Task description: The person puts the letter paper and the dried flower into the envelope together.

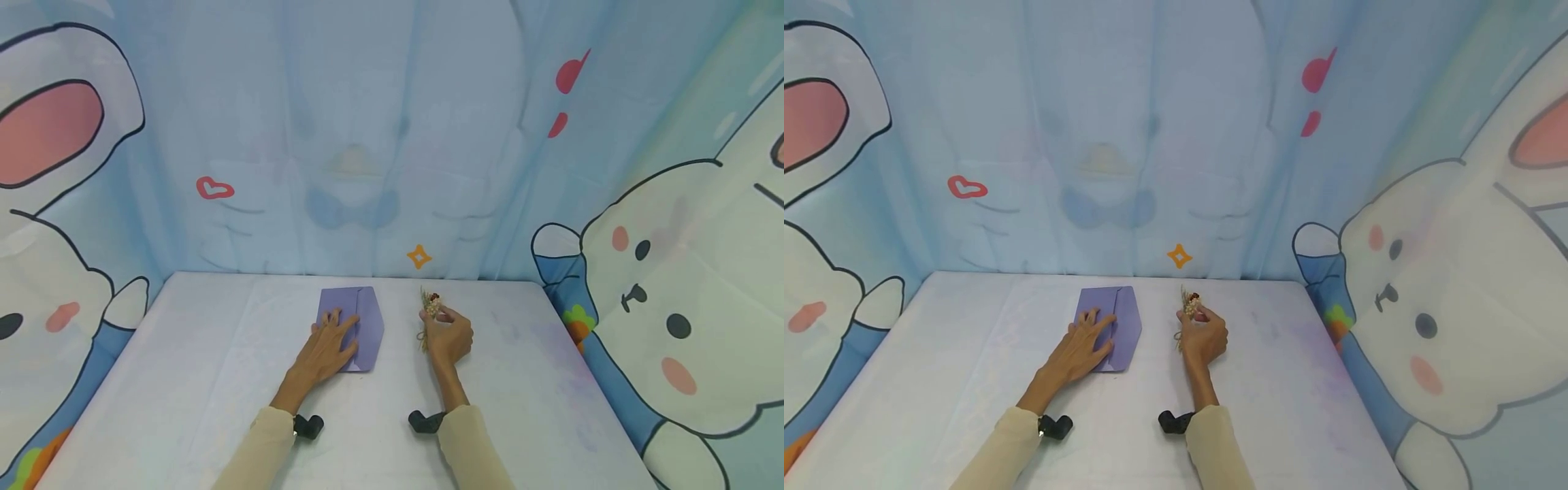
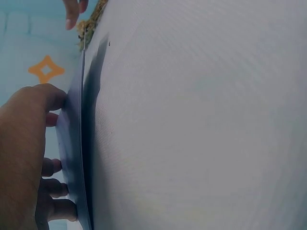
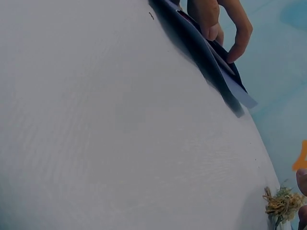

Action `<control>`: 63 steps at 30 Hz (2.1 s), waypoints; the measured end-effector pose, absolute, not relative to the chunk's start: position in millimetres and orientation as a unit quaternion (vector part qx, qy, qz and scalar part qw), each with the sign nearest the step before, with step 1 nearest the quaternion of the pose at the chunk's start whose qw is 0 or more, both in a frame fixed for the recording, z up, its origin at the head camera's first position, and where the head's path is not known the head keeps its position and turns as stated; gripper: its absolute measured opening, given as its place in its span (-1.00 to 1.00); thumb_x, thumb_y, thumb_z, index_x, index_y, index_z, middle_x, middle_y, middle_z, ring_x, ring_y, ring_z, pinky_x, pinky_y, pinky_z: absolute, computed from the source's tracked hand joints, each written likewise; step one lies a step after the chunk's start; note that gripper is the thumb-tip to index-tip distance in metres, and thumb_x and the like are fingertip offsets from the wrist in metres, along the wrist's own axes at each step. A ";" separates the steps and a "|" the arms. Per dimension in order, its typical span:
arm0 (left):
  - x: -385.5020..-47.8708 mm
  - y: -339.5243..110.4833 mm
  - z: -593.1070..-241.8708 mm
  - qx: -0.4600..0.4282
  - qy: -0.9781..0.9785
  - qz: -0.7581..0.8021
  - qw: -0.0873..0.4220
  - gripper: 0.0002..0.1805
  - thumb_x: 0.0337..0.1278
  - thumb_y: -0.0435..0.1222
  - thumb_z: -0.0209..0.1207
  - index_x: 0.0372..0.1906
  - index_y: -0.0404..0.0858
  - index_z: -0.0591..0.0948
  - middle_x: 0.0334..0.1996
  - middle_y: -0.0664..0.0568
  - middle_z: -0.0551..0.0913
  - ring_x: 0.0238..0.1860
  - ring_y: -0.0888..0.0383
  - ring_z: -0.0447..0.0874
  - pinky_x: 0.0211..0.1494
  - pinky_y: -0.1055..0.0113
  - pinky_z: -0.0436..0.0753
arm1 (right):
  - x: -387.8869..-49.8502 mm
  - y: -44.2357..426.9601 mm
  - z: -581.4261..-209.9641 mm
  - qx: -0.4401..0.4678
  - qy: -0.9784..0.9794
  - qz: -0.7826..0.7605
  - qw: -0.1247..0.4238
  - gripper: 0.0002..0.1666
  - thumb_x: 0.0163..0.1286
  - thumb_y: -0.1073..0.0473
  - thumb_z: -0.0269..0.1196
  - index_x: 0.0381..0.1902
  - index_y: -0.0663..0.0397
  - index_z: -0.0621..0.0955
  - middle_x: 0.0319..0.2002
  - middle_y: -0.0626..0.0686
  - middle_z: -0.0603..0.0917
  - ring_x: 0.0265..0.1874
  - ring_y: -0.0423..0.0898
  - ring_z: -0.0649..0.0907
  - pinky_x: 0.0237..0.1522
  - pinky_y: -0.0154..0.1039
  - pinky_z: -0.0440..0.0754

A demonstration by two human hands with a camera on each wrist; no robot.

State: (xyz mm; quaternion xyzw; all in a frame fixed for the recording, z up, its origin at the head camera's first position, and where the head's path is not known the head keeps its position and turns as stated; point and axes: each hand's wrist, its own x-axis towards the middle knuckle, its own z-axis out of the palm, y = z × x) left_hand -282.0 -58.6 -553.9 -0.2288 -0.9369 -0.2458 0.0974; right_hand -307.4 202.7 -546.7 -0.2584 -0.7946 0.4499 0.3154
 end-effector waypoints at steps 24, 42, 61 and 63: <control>-283.6 -59.0 -554.5 -0.227 -0.938 -0.246 0.087 -0.39 0.52 -0.06 0.12 0.57 -0.10 0.51 0.54 -0.42 0.42 0.46 -0.36 0.40 0.30 -0.32 0.48 | -312.4 205.9 -564.4 -0.279 -0.824 0.406 0.281 -0.73 0.30 0.03 0.57 -0.24 0.14 0.90 -0.40 0.17 0.87 -0.35 0.23 0.81 -0.15 0.17 0.59; -283.7 -58.7 -553.9 -0.223 -0.940 -0.243 0.092 -0.40 0.51 -0.09 0.11 0.55 -0.10 0.53 0.51 -0.42 0.45 0.43 -0.36 0.43 0.24 -0.27 0.49 | -313.8 203.9 -560.9 -0.269 -0.819 0.415 0.291 -0.83 0.32 0.17 0.50 -0.27 0.19 0.90 -0.39 0.22 0.87 -0.33 0.27 0.81 -0.12 0.21 0.57; -285.2 -58.9 -554.0 -0.229 -0.936 -0.244 0.108 -0.41 0.49 -0.10 0.15 0.53 -0.13 0.54 0.48 -0.42 0.46 0.36 -0.35 0.45 0.18 -0.25 0.48 | -313.8 177.2 -550.2 -0.216 -0.827 0.428 0.294 -0.81 0.29 0.11 0.51 -0.31 0.13 0.91 -0.48 0.14 0.86 -0.46 0.18 0.81 -0.27 0.13 0.65; -284.3 -58.1 -553.0 -0.227 -0.941 -0.231 0.101 -0.41 0.50 -0.09 0.14 0.55 -0.10 0.53 0.48 -0.40 0.46 0.36 -0.31 0.45 0.18 -0.21 0.49 | -313.6 175.0 -550.8 -0.215 -0.827 0.428 0.293 -0.81 0.28 0.10 0.52 -0.32 0.13 0.91 -0.48 0.14 0.86 -0.46 0.18 0.81 -0.25 0.13 0.65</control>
